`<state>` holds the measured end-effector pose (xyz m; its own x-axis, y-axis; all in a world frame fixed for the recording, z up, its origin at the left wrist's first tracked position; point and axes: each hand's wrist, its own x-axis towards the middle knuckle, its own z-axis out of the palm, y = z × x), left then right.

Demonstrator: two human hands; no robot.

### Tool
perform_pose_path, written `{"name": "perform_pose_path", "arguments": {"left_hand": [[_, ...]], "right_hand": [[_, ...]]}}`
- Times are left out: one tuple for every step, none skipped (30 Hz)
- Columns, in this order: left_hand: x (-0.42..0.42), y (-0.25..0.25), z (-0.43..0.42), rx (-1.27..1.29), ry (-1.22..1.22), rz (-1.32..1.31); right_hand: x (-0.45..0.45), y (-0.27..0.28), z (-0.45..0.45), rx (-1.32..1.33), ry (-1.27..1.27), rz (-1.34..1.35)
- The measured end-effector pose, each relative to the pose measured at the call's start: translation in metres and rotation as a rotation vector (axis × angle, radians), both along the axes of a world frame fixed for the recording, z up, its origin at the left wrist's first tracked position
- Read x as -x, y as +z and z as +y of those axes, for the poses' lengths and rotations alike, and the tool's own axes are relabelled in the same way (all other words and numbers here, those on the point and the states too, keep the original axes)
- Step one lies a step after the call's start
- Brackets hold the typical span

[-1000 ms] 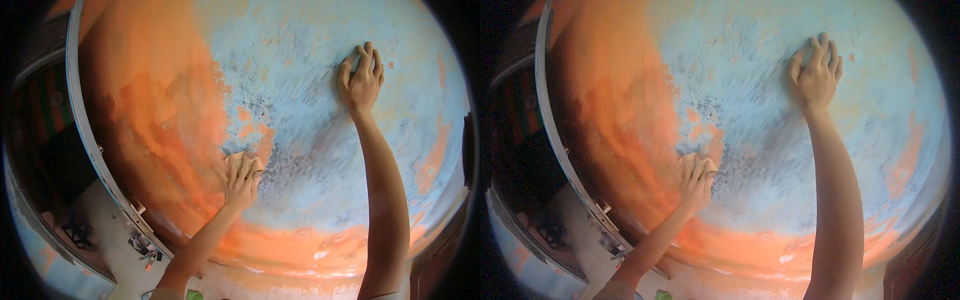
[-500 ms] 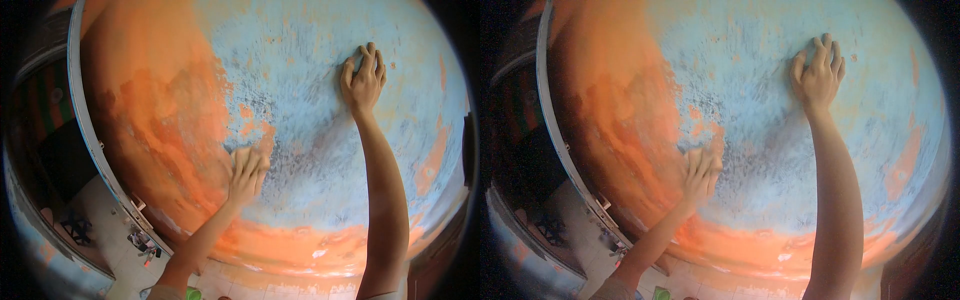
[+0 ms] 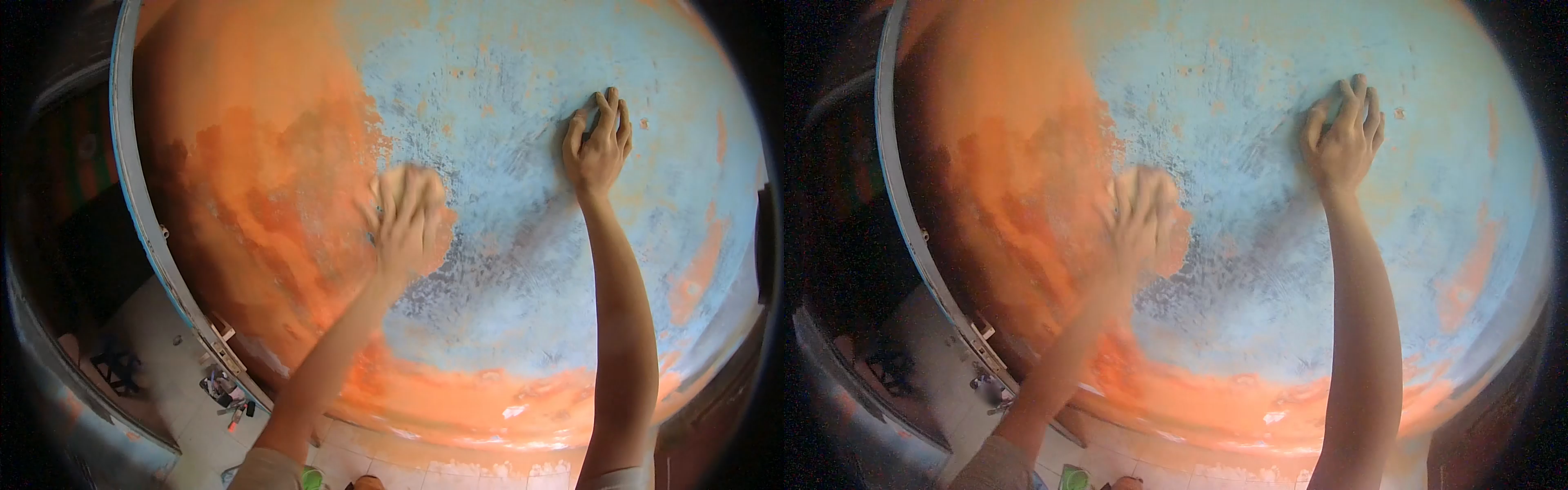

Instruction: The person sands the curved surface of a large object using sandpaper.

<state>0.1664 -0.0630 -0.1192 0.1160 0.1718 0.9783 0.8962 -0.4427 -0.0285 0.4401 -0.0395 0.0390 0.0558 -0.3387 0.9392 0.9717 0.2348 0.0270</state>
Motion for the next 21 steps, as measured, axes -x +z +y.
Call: {"name": "perform_pose_path", "arguments": {"left_hand": [[-0.001,-0.031,-0.005,0.096,-0.011,0.003],[0.002,-0.072,0.0,0.082,-0.014,0.072],[0.005,-0.108,0.001,0.065,-0.021,0.142],[0.006,-0.125,-0.006,0.141,-0.123,0.065],[0.006,-0.133,-0.012,0.22,-0.228,-0.022],[0.007,-0.139,-0.015,0.214,-0.241,-0.039],[0.01,-0.137,-0.022,0.212,-0.162,0.005],[0.012,-0.136,-0.026,0.209,-0.083,0.048],[0.011,-0.137,-0.025,0.203,-0.093,0.029],[0.009,-0.137,-0.023,0.191,-0.137,-0.009],[0.009,-0.139,-0.02,0.182,-0.181,-0.04],[0.008,-0.145,-0.015,0.224,-0.154,-0.03],[0.006,-0.157,-0.005,0.224,-0.162,-0.027],[0.004,-0.162,0.002,0.229,-0.078,0.024],[0.005,-0.17,0.007,0.225,-0.054,0.045],[0.007,-0.169,0.006,0.221,-0.03,0.065],[0.009,-0.167,0.004,0.217,-0.006,0.086],[0.011,-0.164,0.003,0.259,-0.216,-0.06],[0.014,-0.161,0.001,0.3,-0.424,-0.206],[0.017,-0.162,0.002,0.325,-0.531,-0.28],[0.02,-0.162,0.004,0.344,-0.638,-0.356]], "right_hand": [[0.001,-0.001,0.0,-0.01,-0.004,0.008],[0.0,-0.003,0.001,-0.011,-0.011,0.014],[-0.002,-0.006,0.001,-0.032,0.012,-0.025],[-0.003,-0.008,0.002,-0.055,0.03,-0.07],[0.0,-0.016,0.0,-0.03,0.072,-0.091],[0.003,-0.031,-0.005,-0.001,0.118,-0.12],[0.013,-0.05,-0.018,0.044,0.176,-0.195],[0.024,-0.078,-0.028,0.05,0.234,-0.286],[0.045,-0.109,-0.051,0.15,0.329,-0.344],[0.062,-0.142,-0.061,0.26,0.507,-0.447],[0.083,-0.169,-0.077,0.374,0.412,-0.562],[0.1,-0.19,-0.082,0.306,0.421,-0.757],[0.118,-0.209,-0.087,0.244,0.432,-0.955],[0.136,-0.213,-0.09,0.289,0.439,-1.018],[0.149,-0.215,-0.091,0.336,0.447,-1.079],[0.151,-0.219,-0.085,0.344,0.443,-1.075],[0.152,-0.221,-0.072,0.448,0.435,-1.099],[0.153,-0.222,-0.063,0.552,0.429,-1.122],[0.156,-0.216,-0.057,0.558,0.428,-1.119],[0.158,-0.209,-0.049,0.57,0.468,-1.082],[0.157,-0.207,-0.044,0.581,0.507,-1.045]]}}
